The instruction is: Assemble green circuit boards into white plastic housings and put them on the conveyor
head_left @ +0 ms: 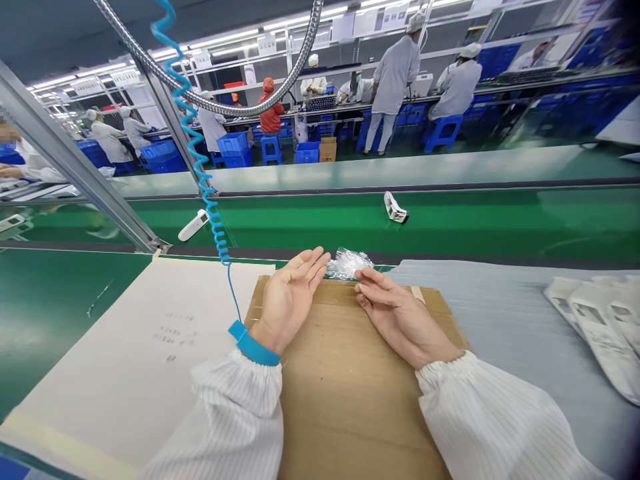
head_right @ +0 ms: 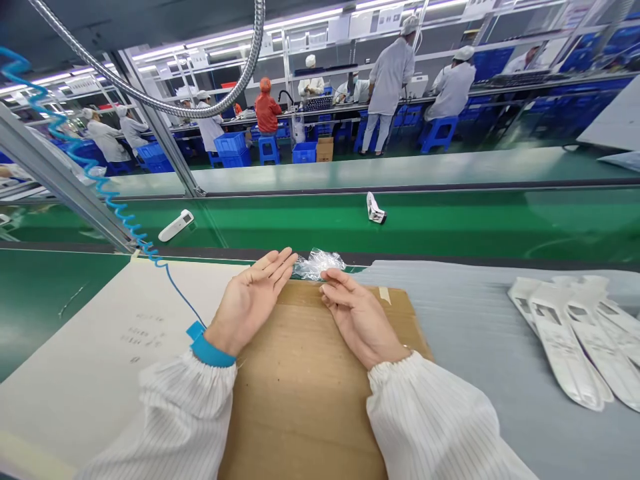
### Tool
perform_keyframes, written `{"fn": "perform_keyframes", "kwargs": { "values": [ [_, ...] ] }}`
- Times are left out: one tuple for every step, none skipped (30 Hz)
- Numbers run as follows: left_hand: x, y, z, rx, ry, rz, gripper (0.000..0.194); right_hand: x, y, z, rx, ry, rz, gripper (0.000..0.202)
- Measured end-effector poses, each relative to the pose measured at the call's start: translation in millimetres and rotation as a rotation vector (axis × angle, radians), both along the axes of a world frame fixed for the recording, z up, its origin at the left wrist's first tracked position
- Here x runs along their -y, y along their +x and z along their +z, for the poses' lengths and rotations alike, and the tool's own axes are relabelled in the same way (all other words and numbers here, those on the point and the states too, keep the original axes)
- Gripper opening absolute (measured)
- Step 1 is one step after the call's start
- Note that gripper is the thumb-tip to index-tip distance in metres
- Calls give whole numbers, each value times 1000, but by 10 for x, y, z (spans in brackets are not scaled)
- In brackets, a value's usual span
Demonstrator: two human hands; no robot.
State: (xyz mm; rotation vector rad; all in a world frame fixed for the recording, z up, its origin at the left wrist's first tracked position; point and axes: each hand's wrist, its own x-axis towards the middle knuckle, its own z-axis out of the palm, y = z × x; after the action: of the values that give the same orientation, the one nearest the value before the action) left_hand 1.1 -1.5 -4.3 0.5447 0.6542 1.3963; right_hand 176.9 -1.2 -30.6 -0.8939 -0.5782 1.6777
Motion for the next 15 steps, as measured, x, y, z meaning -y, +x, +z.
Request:
{"fn": "perform_keyframes", "kwargs": {
  "values": [
    [4, -6, 17, 49, -2, -8, 37, -1, 2, -4, -2, 2, 1, 30],
    [8, -10, 30, 79, -4, -13, 47, -4, 3, -8, -3, 4, 0, 30],
    [11, -11, 40, 98, -7, -13, 54, -6, 2, -13, -4, 5, -2, 30],
    [14, -10, 49, 110, -9, -8, 58, -9, 1, -16, -5, 6, -3, 31],
    [18, -6, 57, 116, -10, -1, 62, -10, -1, -18, -4, 6, -6, 31],
    [21, -1, 65, 116, -9, 8, 64, -10, -3, -18, -4, 6, -9, 31],
    [25, 4, 73, 107, -4, 18, 67, -9, -5, -17, -3, 6, -12, 31],
    [30, 9, 79, 85, 5, 27, 71, -7, -6, -14, -4, 5, -12, 31],
    [35, 13, 82, 49, 16, 37, 74, -6, -7, -12, -5, 7, -13, 31],
    [40, 15, 82, -1, 23, 53, 76, -5, -7, -10, -8, 10, -13, 30],
    [43, 14, 76, -63, 16, 73, 77, -5, -6, -9, -12, 14, -11, 29],
    [45, 12, 66, -131, -10, 97, 75, -6, -6, -9, -17, 19, -7, 29],
    [43, 8, 52, -198, -49, 119, 70, -8, -7, -11, -21, 24, -4, 29],
    [40, 3, 37, -255, -91, 138, 65, -10, -8, -12, -23, 29, -1, 28],
    [34, -2, 23, -297, -129, 153, 59, -9, -10, -13, -22, 33, 3, 28]
  ]
}}
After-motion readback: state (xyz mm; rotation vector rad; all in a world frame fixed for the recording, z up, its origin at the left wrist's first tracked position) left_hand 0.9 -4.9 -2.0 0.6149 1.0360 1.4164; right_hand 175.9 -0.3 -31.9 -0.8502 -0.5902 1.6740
